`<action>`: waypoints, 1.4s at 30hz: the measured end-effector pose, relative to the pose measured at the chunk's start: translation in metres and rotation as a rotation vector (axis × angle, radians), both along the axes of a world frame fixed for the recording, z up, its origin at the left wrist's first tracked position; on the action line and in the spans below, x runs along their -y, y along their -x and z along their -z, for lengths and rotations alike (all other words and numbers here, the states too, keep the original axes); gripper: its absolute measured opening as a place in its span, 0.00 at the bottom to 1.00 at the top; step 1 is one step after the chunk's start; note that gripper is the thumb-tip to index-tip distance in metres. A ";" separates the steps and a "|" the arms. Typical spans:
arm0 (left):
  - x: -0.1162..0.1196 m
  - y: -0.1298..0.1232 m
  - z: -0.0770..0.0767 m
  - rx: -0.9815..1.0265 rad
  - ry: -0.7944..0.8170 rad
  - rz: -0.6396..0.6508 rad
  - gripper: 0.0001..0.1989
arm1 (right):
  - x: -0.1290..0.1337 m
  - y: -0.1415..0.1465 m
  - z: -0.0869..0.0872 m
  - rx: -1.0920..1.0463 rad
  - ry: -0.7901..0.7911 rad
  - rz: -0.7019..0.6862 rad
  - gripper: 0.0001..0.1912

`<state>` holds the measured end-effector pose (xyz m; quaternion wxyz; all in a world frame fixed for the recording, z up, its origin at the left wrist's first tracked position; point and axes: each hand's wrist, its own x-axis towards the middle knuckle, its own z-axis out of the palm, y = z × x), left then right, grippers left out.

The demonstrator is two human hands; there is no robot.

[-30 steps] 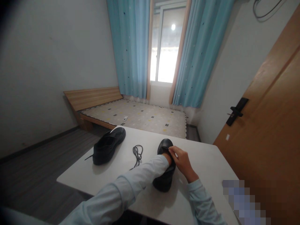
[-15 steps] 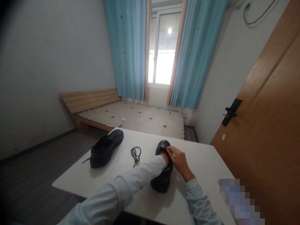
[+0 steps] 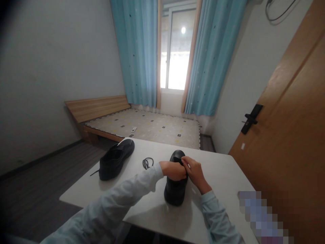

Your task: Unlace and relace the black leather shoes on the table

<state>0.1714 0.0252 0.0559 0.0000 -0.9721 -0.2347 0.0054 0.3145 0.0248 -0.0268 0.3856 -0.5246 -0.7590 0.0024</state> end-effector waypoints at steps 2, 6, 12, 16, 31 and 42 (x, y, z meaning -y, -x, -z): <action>0.015 0.015 -0.008 -0.040 0.048 0.021 0.17 | 0.000 0.000 0.001 -0.016 0.012 -0.003 0.14; 0.054 0.031 -0.006 -0.010 0.133 -0.217 0.34 | 0.001 0.001 0.001 -0.046 0.024 -0.013 0.14; 0.074 0.029 0.024 0.123 0.077 -0.359 0.29 | 0.001 0.001 -0.001 -0.052 0.010 -0.024 0.15; 0.069 0.029 0.038 0.157 0.071 -0.387 0.24 | 0.001 0.001 0.000 -0.047 0.002 -0.028 0.14; 0.051 0.032 0.040 0.089 0.050 -0.277 0.23 | 0.001 0.000 0.001 -0.033 0.011 -0.031 0.14; 0.038 0.026 0.030 -0.102 0.142 -0.254 0.31 | 0.001 0.001 0.001 -0.033 -0.016 -0.026 0.15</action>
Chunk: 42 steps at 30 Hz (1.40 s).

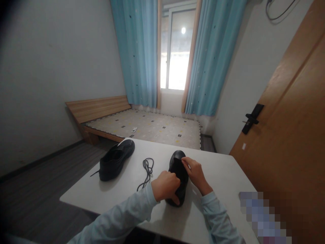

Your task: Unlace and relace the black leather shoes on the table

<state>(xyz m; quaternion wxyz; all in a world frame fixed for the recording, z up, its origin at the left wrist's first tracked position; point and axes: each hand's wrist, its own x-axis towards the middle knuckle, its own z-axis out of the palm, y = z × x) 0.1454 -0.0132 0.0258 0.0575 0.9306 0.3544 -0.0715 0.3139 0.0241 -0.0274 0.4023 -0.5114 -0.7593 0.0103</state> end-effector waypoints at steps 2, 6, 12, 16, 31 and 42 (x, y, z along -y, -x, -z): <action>-0.001 0.000 -0.001 -0.008 0.005 0.004 0.31 | 0.000 0.000 0.000 0.000 0.000 0.001 0.15; -0.004 0.000 -0.002 -0.037 0.038 0.044 0.31 | 0.000 0.000 0.001 0.000 -0.006 0.002 0.15; -0.013 0.000 -0.006 -0.045 0.098 0.180 0.30 | 0.000 -0.001 0.000 0.020 0.006 0.005 0.14; -0.010 -0.001 -0.006 -0.072 0.110 0.151 0.28 | 0.000 0.000 0.000 0.023 0.014 0.007 0.14; -0.005 -0.001 0.001 0.009 0.052 0.044 0.27 | -0.002 -0.003 0.004 0.014 0.012 -0.010 0.14; -0.027 0.056 -0.043 0.566 0.283 0.162 0.12 | -0.001 -0.003 0.005 -0.015 -0.002 -0.018 0.14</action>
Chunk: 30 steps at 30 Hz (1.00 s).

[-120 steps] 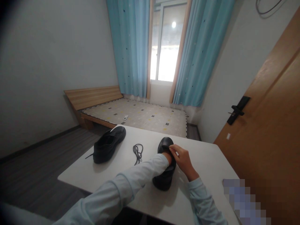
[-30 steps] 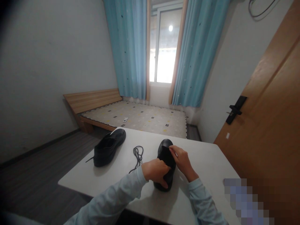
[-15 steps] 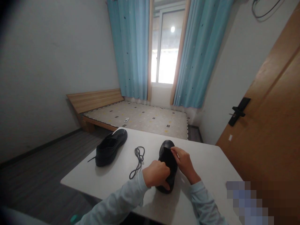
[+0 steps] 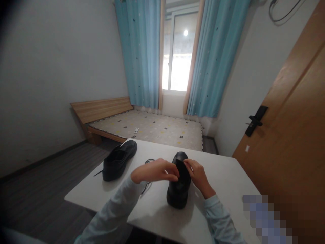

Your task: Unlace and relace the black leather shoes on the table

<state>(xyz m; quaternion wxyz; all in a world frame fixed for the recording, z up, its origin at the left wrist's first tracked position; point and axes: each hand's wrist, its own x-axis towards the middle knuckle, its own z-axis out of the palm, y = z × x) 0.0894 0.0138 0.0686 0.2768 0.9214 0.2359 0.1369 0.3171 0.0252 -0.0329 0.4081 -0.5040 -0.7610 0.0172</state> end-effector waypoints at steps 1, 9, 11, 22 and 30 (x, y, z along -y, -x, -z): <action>-0.007 0.010 -0.001 0.048 0.009 -0.064 0.12 | 0.000 0.000 0.000 0.000 -0.001 -0.002 0.14; -0.063 0.065 0.063 -0.274 -0.150 -0.691 0.09 | -0.001 0.001 -0.001 0.007 -0.026 -0.015 0.13; -0.068 0.071 0.079 -0.305 -0.155 -0.681 0.09 | -0.002 0.001 0.000 0.013 -0.033 -0.012 0.13; -0.078 0.085 0.115 -0.343 -0.149 -0.720 0.10 | -0.001 0.002 -0.001 -0.013 -0.009 -0.010 0.13; -0.076 0.084 0.114 -0.308 -0.120 -0.697 0.05 | 0.003 0.003 -0.005 0.015 -0.002 -0.018 0.14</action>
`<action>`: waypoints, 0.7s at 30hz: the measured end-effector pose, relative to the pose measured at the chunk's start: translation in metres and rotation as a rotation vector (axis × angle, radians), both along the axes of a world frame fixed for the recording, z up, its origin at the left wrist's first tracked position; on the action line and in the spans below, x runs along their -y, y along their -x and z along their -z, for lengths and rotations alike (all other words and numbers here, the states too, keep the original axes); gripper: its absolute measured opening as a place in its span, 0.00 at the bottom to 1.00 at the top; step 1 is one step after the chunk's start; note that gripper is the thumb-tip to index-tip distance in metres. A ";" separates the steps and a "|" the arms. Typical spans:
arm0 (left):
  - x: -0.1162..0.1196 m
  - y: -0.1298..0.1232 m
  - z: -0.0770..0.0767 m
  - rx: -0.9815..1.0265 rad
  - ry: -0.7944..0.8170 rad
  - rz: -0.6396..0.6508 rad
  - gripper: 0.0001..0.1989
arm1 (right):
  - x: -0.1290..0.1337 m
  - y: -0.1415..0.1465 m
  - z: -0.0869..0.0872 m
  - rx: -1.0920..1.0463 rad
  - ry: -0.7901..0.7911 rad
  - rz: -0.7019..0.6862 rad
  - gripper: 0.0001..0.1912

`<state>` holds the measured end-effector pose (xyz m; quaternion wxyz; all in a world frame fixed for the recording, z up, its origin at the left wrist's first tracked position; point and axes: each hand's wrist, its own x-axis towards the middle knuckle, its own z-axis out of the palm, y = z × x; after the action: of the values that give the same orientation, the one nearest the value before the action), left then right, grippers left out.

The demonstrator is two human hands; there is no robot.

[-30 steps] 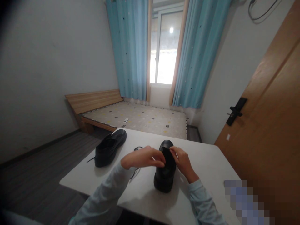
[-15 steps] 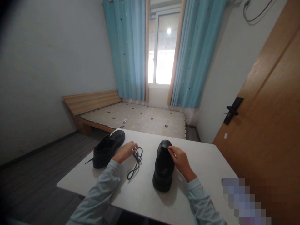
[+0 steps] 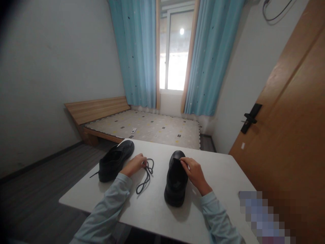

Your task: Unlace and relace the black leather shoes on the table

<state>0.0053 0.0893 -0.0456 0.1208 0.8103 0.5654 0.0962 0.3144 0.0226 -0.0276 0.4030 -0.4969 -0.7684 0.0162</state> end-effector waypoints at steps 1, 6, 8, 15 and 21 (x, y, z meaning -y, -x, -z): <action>0.000 0.000 -0.001 0.007 0.005 0.007 0.05 | 0.001 0.000 -0.001 -0.003 0.000 -0.003 0.14; -0.001 -0.006 -0.008 0.172 -0.033 0.088 0.04 | 0.002 0.002 -0.003 -0.013 0.006 -0.018 0.14; 0.002 -0.011 -0.015 0.329 -0.050 0.123 0.05 | 0.002 0.002 -0.003 -0.017 0.013 -0.021 0.15; 0.022 -0.030 -0.047 0.809 0.012 0.203 0.11 | 0.001 0.002 -0.003 -0.044 0.016 -0.020 0.15; 0.035 -0.050 -0.059 1.229 0.134 0.187 0.10 | 0.002 0.001 -0.003 -0.066 0.025 -0.018 0.14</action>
<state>0.0555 0.0541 0.0133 0.4823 0.6437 0.3242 0.4979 0.3131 0.0206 -0.0249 0.4218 -0.4939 -0.7590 0.0457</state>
